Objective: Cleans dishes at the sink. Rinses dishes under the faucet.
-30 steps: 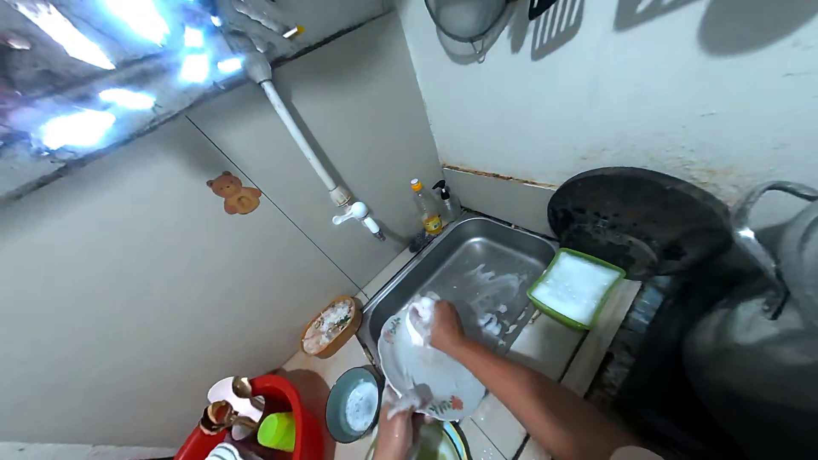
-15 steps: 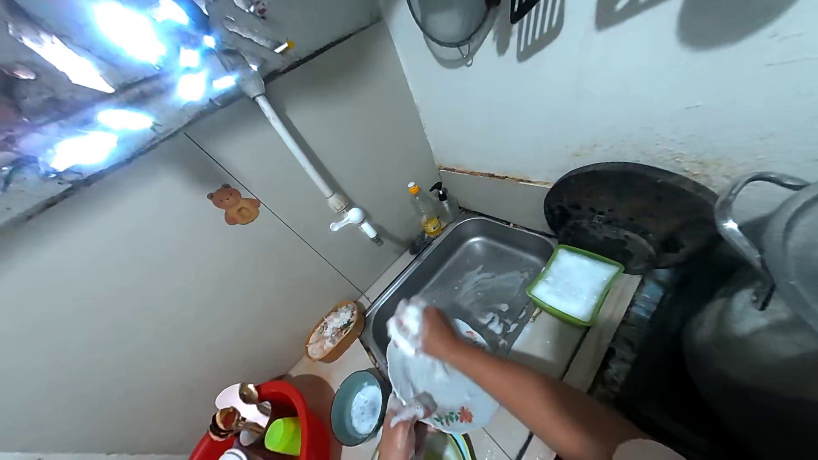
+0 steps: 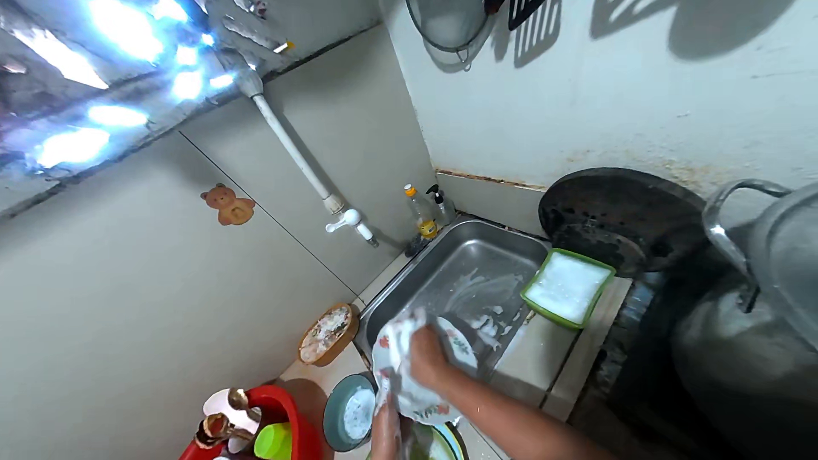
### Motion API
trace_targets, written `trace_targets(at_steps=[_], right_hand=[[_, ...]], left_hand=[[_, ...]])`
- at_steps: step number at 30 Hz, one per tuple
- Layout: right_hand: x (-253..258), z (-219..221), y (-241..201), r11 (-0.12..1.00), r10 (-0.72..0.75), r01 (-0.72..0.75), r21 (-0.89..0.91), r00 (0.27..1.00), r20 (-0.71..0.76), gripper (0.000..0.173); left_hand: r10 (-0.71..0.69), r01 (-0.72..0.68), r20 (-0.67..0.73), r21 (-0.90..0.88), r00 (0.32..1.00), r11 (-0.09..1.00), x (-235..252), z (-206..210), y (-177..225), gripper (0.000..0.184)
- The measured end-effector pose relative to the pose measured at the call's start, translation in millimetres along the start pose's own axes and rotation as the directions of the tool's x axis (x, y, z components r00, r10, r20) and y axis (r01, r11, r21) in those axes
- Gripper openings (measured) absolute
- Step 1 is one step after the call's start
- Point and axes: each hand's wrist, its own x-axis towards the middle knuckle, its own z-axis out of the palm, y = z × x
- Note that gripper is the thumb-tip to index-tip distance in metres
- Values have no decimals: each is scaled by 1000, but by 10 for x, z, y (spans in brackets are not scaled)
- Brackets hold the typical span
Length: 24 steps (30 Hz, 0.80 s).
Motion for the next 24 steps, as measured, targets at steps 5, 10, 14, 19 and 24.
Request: trace_targets(at_steps=[5, 10, 14, 19, 24], right_hand=[[-170, 181, 348, 970, -226, 228, -83, 974, 32, 37], [257, -51, 392, 976, -157, 140, -168, 983, -93, 36], [-308, -20, 156, 785, -591, 607, -128, 794, 141, 49], [-263, -517, 384, 721, -544, 608, -333, 794, 271, 43], [-269, -693, 134, 562, -744, 723, -401, 654, 137, 27]], left_hand=[[89, -100, -192, -51, 977, 994, 154, -202, 172, 55], [0, 1, -81, 19, 997, 1000, -46, -63, 126, 53], [82, -74, -140, 62, 987, 995, 252, -214, 249, 51], [33, -24, -72, 133, 997, 991, 325, -645, 943, 39], [208, -195, 108, -115, 972, 974, 381, -763, 1226, 27]])
